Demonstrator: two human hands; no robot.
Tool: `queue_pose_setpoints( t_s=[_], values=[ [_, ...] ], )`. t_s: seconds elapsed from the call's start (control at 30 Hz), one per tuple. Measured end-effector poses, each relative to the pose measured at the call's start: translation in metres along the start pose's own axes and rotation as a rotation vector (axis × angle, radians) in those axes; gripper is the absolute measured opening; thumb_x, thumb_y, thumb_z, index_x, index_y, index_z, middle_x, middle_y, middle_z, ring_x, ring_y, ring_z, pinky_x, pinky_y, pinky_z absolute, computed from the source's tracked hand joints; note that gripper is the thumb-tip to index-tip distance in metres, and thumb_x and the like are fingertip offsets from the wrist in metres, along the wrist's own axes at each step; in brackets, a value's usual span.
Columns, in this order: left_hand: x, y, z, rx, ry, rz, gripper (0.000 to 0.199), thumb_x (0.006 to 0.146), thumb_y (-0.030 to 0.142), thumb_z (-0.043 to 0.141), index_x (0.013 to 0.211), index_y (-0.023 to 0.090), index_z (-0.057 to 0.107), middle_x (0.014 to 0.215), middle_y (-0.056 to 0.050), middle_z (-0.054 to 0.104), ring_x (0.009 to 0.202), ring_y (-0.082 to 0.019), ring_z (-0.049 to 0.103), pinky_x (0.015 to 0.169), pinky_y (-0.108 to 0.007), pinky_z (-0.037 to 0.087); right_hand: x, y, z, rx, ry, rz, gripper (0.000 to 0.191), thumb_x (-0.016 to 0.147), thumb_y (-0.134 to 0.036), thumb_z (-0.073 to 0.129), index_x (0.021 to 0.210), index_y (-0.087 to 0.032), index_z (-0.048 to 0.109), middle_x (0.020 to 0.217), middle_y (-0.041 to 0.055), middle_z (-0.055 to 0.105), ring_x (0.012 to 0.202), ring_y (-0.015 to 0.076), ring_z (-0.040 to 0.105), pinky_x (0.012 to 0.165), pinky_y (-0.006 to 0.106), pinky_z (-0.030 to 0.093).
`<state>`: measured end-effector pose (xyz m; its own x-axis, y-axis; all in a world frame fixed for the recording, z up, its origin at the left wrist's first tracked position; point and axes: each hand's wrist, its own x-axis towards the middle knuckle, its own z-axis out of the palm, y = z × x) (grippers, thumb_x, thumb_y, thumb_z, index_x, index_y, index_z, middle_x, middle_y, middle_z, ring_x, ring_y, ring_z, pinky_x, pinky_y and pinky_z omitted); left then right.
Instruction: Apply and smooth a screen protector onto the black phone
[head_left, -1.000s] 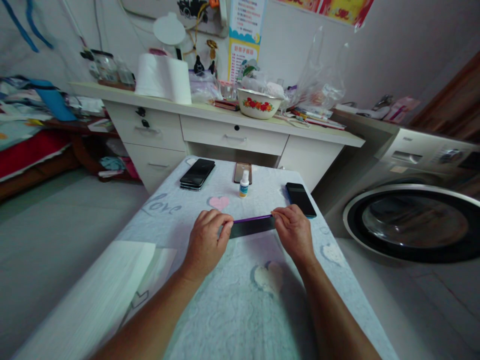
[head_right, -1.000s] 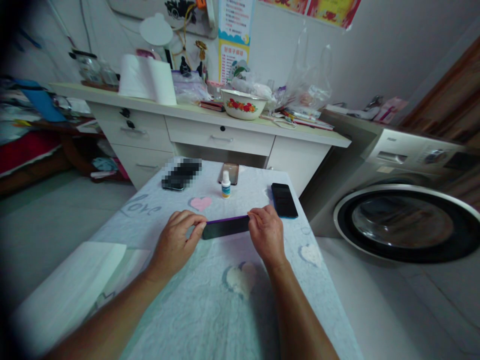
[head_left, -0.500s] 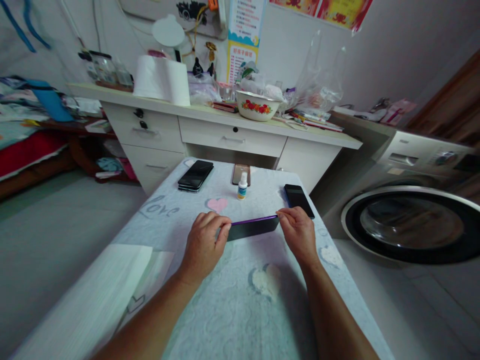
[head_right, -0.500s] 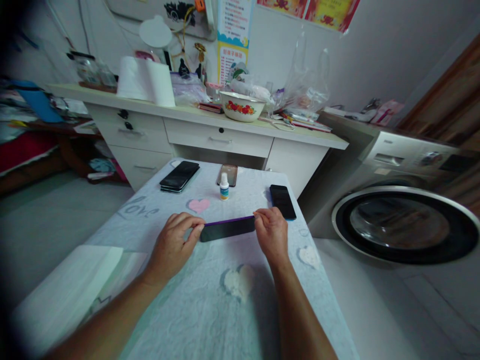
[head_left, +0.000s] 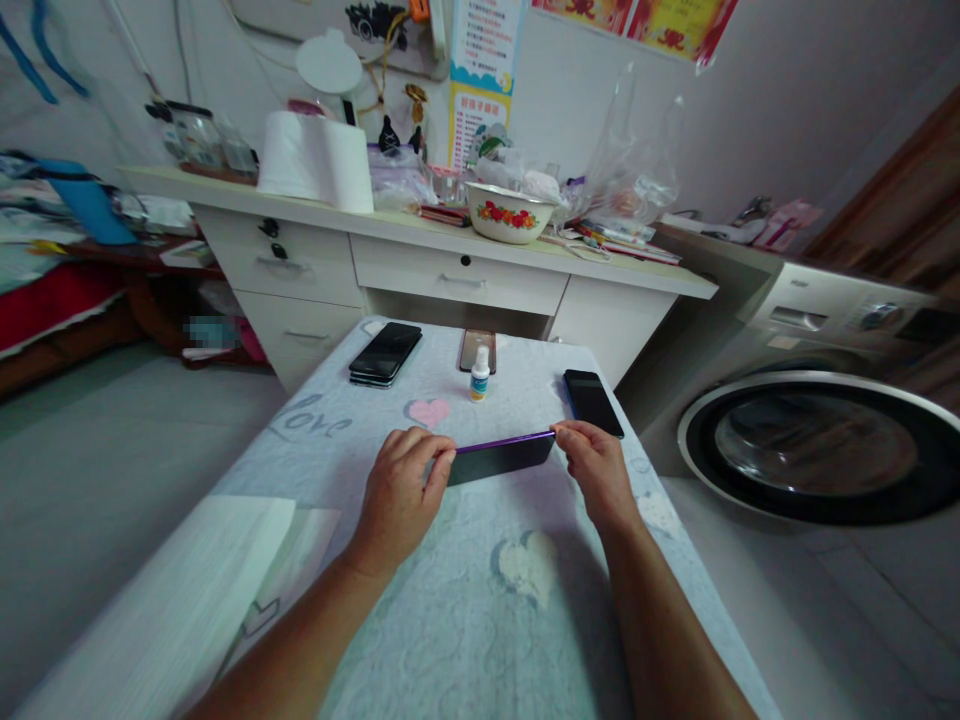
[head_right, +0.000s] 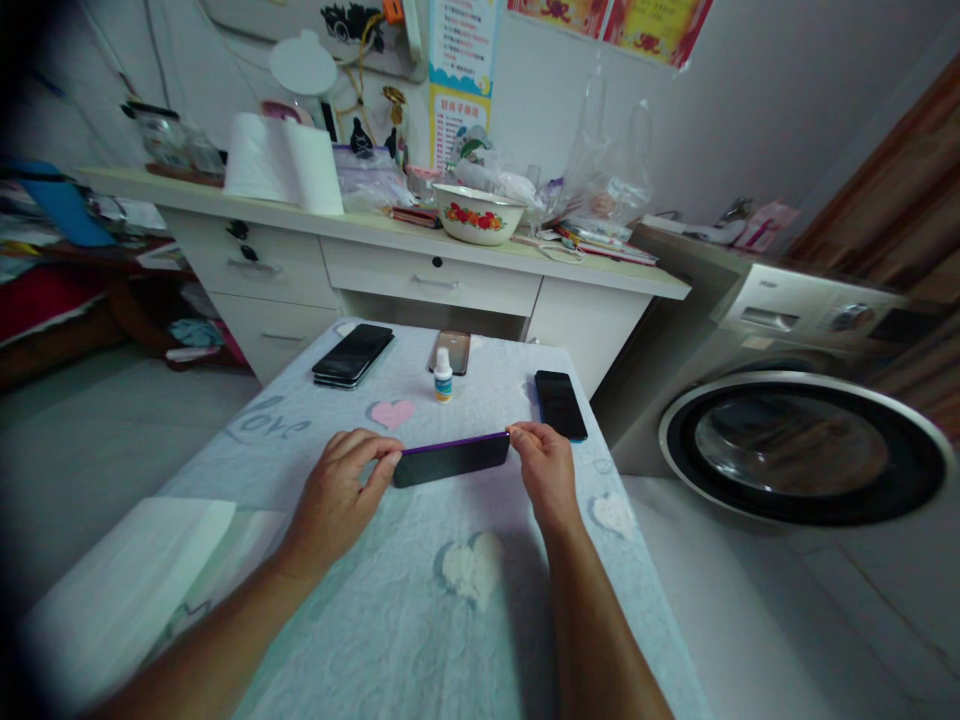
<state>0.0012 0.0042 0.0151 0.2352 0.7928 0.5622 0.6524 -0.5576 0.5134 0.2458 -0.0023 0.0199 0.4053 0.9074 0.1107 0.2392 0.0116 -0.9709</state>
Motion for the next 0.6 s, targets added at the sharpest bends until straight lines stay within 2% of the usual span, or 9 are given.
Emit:
queue_pose_setpoints(
  t_s=[0.27, 0.43, 0.6],
  values=[
    [0.0, 0.0, 0.002, -0.002, 0.001, -0.007, 0.014, 0.089, 0.025, 0.05, 0.089, 0.019, 0.063, 0.085, -0.004, 0.062, 0.085, -0.02, 0.053, 0.077, -0.035, 0.042, 0.001, 0.007, 0.0, 0.001, -0.064, 0.088, 0.029, 0.071, -0.04, 0.059, 0.077, -0.013, 0.066, 0.053, -0.0035, 0.048, 0.043, 0.0081, 0.032, 0.041, 0.022, 0.023],
    [-0.001, 0.0, 0.002, 0.009, -0.005, -0.01, 0.013, 0.089, 0.026, 0.051, 0.09, 0.019, 0.063, 0.086, -0.004, 0.062, 0.086, -0.021, 0.053, 0.078, -0.035, 0.042, 0.004, 0.019, -0.001, -0.135, -0.106, 0.06, 0.021, 0.07, -0.032, 0.055, 0.071, -0.013, 0.065, 0.05, -0.0037, 0.047, 0.043, 0.0083, 0.033, 0.041, 0.021, 0.022],
    [-0.002, 0.001, 0.001, 0.002, -0.003, -0.01, 0.013, 0.089, 0.025, 0.051, 0.087, 0.02, 0.063, 0.085, -0.004, 0.062, 0.086, -0.021, 0.053, 0.077, -0.035, 0.042, 0.004, 0.02, -0.001, -0.179, -0.082, -0.004, 0.022, 0.071, -0.032, 0.054, 0.07, -0.013, 0.066, 0.052, -0.0014, 0.053, 0.044, 0.0093, 0.038, 0.041, 0.021, 0.026]
  ],
)
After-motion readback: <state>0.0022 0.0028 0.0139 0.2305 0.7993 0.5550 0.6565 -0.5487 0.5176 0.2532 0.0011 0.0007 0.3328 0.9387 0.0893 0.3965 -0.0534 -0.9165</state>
